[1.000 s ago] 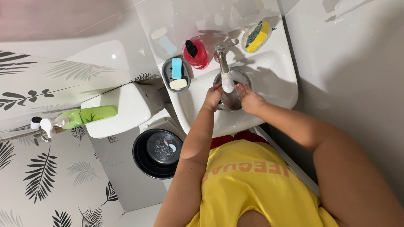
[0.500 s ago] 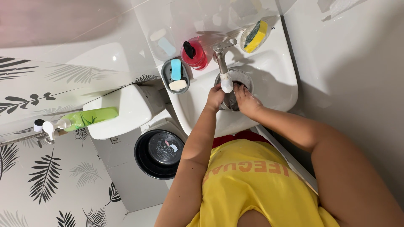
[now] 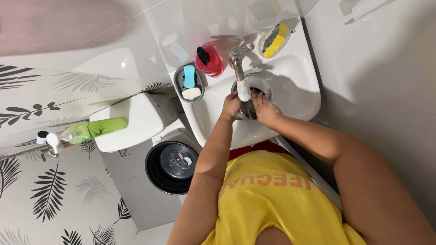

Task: The person washes several small metal bowls and a lid in a bathroom sink using a yellow sponge and running water. They scrub each item, rinse it, and place it into a black basin on the floor. The person briefly walks to the kitchen and back while holding the sponge.

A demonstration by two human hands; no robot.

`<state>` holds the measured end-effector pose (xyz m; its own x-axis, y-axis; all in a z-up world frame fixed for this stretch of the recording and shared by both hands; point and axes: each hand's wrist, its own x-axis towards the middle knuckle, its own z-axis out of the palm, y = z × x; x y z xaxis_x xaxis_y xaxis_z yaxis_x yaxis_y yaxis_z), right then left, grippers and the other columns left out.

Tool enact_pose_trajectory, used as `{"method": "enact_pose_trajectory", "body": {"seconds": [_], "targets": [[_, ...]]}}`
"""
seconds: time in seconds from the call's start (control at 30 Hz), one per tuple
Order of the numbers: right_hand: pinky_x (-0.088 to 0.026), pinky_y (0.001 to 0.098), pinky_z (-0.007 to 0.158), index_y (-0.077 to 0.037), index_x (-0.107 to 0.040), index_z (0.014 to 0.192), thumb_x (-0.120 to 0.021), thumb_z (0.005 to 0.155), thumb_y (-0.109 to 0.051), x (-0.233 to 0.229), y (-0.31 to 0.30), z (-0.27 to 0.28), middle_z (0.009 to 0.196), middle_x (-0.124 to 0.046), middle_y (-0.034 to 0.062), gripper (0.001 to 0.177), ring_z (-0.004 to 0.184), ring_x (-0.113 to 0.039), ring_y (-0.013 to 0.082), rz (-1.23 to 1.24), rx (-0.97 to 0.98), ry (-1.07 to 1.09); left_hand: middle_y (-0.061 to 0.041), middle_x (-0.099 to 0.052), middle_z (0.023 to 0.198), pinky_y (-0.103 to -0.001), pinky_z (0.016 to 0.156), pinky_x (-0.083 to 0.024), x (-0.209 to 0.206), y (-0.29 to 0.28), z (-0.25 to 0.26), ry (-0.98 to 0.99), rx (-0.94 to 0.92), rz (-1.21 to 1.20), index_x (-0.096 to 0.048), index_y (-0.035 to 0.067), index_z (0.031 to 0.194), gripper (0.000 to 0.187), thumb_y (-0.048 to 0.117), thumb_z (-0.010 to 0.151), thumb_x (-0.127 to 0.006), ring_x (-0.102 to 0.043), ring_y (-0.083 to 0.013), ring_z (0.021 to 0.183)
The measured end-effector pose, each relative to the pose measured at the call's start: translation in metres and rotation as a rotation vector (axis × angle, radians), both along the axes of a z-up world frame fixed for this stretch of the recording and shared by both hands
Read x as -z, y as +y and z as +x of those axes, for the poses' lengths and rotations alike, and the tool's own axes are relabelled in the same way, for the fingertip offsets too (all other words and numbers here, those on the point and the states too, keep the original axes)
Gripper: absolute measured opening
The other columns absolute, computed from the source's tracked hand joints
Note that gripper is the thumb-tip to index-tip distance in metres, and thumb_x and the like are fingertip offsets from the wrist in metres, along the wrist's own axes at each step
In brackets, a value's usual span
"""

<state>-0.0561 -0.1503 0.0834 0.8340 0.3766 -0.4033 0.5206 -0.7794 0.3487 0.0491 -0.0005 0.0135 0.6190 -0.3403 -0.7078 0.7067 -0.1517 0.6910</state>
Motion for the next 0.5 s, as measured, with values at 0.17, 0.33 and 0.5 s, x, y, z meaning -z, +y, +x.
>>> {"method": "enact_pose_trajectory", "body": {"seconds": [0.17,0.33,0.5], "targets": [[-0.039,0.0503,0.109,0.020,-0.053,0.131,-0.047,0.095,-0.023,0.002,0.003,-0.001,0.150,-0.036,0.0414,0.057,0.126,-0.047,0.0516,0.010,0.015,0.063,-0.011,-0.074,0.114,-0.030,0.090,-0.052,-0.002,-0.002,0.000,-0.004,0.011,0.015,-0.069,0.000,0.127,0.042,0.019,0.090,-0.070,-0.067,-0.0187,0.102],[-0.038,0.0502,0.109,0.019,-0.055,0.133,-0.046,0.095,-0.024,0.001,0.007,0.000,0.148,-0.036,0.0420,0.058,0.126,-0.047,0.0514,-0.017,0.030,0.041,-0.009,-0.074,0.114,-0.030,0.089,-0.051,-0.003,-0.006,-0.002,-0.002,0.024,0.041,-0.070,0.002,0.125,0.040,0.021,0.091,-0.070,-0.067,-0.0175,0.102],[-0.041,0.0481,0.109,0.008,-0.063,0.122,-0.050,0.093,-0.022,-0.014,0.001,-0.002,0.137,-0.055,0.0301,0.044,0.126,-0.051,0.0427,0.073,0.024,0.126,-0.010,-0.073,0.115,-0.030,0.088,-0.052,0.006,-0.006,-0.001,0.028,0.039,0.120,-0.067,0.002,0.128,0.043,0.023,0.090,-0.073,-0.067,-0.0183,0.102]]}}
